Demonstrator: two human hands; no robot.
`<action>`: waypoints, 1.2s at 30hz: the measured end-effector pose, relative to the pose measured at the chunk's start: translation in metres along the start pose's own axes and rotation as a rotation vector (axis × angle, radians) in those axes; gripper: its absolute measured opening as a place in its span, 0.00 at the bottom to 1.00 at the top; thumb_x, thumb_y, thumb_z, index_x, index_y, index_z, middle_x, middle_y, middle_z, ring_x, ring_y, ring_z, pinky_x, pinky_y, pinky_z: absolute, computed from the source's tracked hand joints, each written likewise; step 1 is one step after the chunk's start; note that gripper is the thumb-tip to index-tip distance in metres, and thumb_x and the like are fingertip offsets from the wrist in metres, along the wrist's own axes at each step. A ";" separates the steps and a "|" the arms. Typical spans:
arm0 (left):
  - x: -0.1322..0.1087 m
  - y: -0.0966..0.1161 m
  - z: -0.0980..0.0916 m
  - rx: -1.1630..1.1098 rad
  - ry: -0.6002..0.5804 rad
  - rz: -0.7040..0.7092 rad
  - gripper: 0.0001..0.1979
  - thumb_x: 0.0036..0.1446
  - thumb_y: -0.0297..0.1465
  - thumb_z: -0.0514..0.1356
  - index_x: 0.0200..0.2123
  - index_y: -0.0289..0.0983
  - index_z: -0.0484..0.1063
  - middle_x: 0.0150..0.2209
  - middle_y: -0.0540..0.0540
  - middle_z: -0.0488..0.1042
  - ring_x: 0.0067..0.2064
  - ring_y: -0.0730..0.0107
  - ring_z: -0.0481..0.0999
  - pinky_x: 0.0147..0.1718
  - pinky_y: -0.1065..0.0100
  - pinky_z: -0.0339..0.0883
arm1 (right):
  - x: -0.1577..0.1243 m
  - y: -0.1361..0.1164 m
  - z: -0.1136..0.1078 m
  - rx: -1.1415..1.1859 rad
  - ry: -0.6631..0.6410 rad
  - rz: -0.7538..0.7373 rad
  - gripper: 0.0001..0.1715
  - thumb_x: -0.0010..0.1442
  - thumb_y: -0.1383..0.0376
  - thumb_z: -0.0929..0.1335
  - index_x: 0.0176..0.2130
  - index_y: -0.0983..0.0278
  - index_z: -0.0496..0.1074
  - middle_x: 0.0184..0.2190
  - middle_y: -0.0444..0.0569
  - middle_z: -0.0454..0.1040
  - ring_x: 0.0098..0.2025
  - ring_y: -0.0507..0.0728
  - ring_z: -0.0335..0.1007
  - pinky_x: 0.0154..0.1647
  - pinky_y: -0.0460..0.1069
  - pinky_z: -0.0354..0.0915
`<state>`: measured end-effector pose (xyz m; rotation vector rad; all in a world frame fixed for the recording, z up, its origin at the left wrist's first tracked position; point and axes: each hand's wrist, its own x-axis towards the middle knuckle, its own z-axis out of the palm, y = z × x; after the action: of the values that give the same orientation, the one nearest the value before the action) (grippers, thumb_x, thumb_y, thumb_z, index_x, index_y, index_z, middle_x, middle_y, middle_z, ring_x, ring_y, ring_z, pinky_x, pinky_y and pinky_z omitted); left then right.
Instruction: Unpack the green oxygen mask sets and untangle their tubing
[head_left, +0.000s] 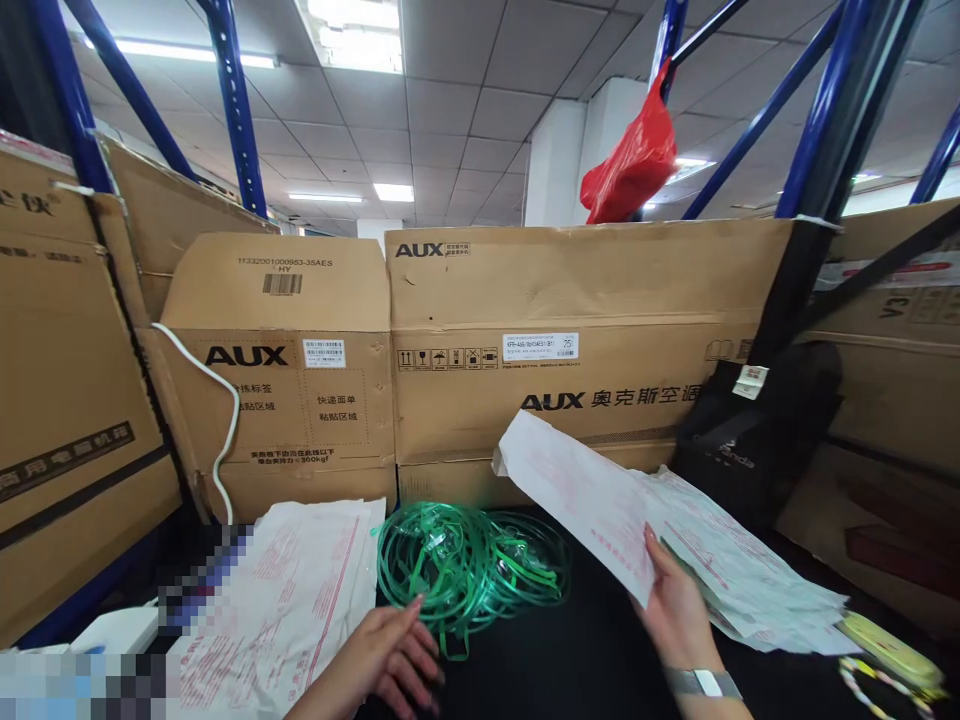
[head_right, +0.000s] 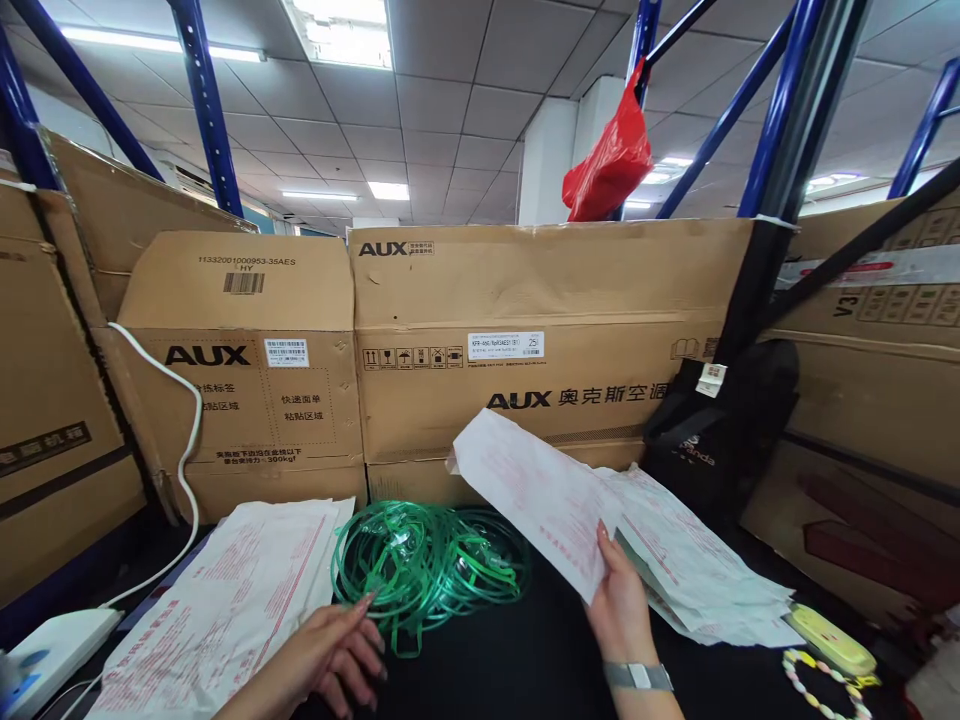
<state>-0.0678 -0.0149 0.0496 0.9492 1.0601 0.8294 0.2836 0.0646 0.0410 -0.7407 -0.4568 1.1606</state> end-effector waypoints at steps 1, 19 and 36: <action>-0.005 0.002 0.004 0.044 -0.089 -0.032 0.26 0.49 0.52 0.55 0.27 0.32 0.73 0.24 0.38 0.77 0.20 0.68 0.75 0.15 0.75 0.62 | -0.005 0.003 0.006 0.007 -0.035 0.045 0.14 0.43 0.63 0.74 0.34 0.58 0.74 0.37 0.47 0.77 0.45 0.62 0.71 0.49 0.57 0.67; 0.004 0.003 -0.004 -0.339 0.297 0.355 0.24 0.33 0.39 0.70 0.36 0.35 0.74 0.36 0.41 0.79 0.42 0.58 0.76 0.42 0.64 0.68 | -0.085 0.061 0.055 -0.475 -1.004 0.436 0.27 0.44 0.62 0.74 0.45 0.63 0.72 0.41 0.51 0.75 0.45 0.61 0.68 0.46 0.54 0.63; -0.002 -0.007 0.002 0.048 -0.099 0.220 0.24 0.38 0.41 0.67 0.38 0.33 0.74 0.35 0.44 0.79 0.38 0.57 0.76 0.37 0.62 0.67 | -0.072 0.062 0.048 -0.382 -0.726 0.458 0.14 0.45 0.58 0.74 0.29 0.67 0.77 0.26 0.48 0.75 0.29 0.53 0.68 0.37 0.49 0.63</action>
<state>-0.0660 -0.0191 0.0442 1.1503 0.9041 0.9302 0.1856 0.0236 0.0322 -0.7543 -1.1839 1.8055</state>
